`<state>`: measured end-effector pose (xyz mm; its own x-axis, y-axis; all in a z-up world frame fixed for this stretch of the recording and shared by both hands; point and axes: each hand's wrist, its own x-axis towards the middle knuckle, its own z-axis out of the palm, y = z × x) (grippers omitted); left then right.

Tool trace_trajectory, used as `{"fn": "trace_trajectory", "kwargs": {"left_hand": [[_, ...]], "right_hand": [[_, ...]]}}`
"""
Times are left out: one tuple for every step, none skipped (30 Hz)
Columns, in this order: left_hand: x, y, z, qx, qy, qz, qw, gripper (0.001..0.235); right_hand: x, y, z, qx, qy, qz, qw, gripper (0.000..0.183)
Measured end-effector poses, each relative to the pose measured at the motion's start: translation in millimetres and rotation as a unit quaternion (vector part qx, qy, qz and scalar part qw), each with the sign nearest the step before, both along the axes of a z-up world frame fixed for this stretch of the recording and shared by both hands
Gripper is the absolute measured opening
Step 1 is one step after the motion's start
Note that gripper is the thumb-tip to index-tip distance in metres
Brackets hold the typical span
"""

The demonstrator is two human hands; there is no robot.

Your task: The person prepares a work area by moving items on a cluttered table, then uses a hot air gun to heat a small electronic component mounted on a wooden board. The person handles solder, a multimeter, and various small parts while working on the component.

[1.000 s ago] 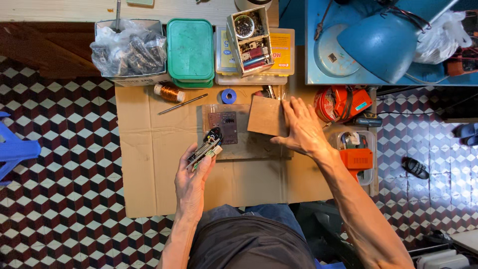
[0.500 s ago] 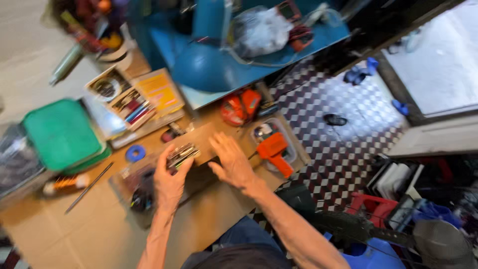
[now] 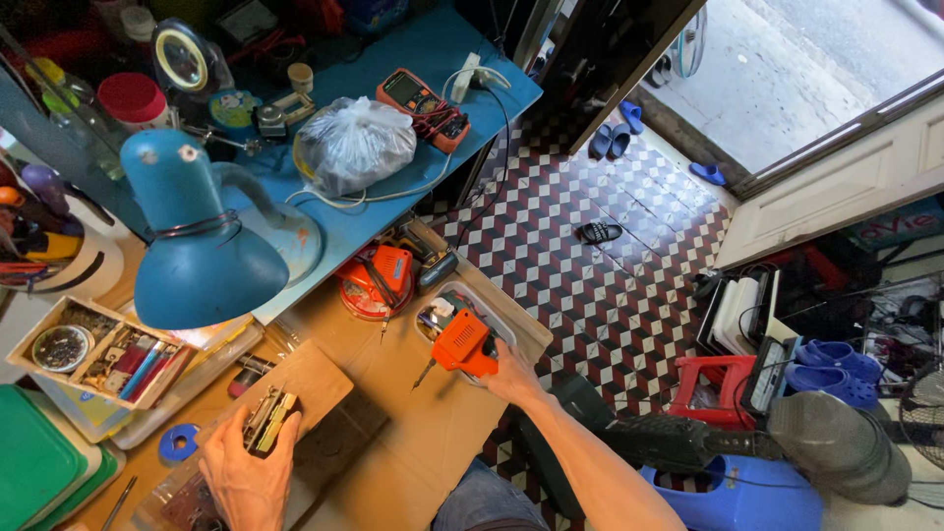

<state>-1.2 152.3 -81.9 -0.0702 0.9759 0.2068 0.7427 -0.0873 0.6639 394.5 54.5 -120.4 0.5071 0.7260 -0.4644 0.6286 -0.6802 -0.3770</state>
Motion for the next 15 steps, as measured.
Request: {"fn": "trace_trajectory", "kwargs": {"left_hand": [[1, 1, -2, -0.016, 0.002, 0.007, 1.000, 0.070], [2, 3, -1, -0.033, 0.005, 0.012, 0.999, 0.071], [4, 7, 0, -0.050, 0.009, 0.018, 0.999, 0.072], [8, 8, 2, -0.036, 0.018, 0.016, 0.999, 0.072], [13, 11, 4, -0.022, 0.026, 0.015, 0.999, 0.073], [12, 7, 9, -0.011, 0.041, 0.021, 0.999, 0.073], [19, 11, 11, 0.014, 0.048, 0.005, 0.999, 0.072], [18, 10, 15, 0.033, 0.065, 0.004, 0.997, 0.070], [22, 14, 17, 0.034, 0.059, -0.012, 0.998, 0.065], [21, 10, 20, -0.019, 0.020, -0.001, 1.000, 0.060], [25, 9, 21, -0.007, 0.027, 0.004, 1.000, 0.060], [26, 11, 23, -0.014, 0.014, 0.004, 1.000, 0.065], [24, 7, 27, -0.004, 0.012, 0.017, 1.000, 0.069], [26, 8, 31, -0.025, -0.041, 0.026, 0.999, 0.069], [26, 7, 36, -0.041, -0.095, 0.035, 0.994, 0.070]], "right_hand": [[1, 2, -5, 0.002, -0.024, 0.031, 0.999, 0.079], [-1, 1, -9, 0.003, -0.046, 0.061, 0.997, 0.071], [-3, 2, -11, 0.004, -0.068, 0.091, 0.994, 0.063], [-2, 1, -13, 0.003, -0.097, 0.132, 0.987, 0.058], [0, 1, -15, 0.002, -0.125, 0.172, 0.977, 0.053], [-2, 1, -18, 0.000, -0.147, 0.220, 0.964, 0.050], [3, 4, -20, -0.005, -0.124, 0.184, 0.975, 0.046], [7, 10, -22, -0.013, -0.091, 0.165, 0.982, 0.043], [13, 16, -24, -0.023, -0.058, 0.146, 0.987, 0.040], [18, 18, -25, 0.005, -0.050, 0.145, 0.988, 0.050], [24, 21, -25, -0.052, 0.019, 0.125, 0.991, 0.054], [32, 23, -22, 0.005, 0.071, 0.147, 0.986, 0.056], [33, 29, -22, 0.070, 0.174, 0.160, 0.969, 0.052], [34, 31, -19, -0.002, 0.261, 0.082, 0.962, 0.043], [42, 33, -12, -0.081, 0.337, 0.003, 0.938, 0.034]]}}
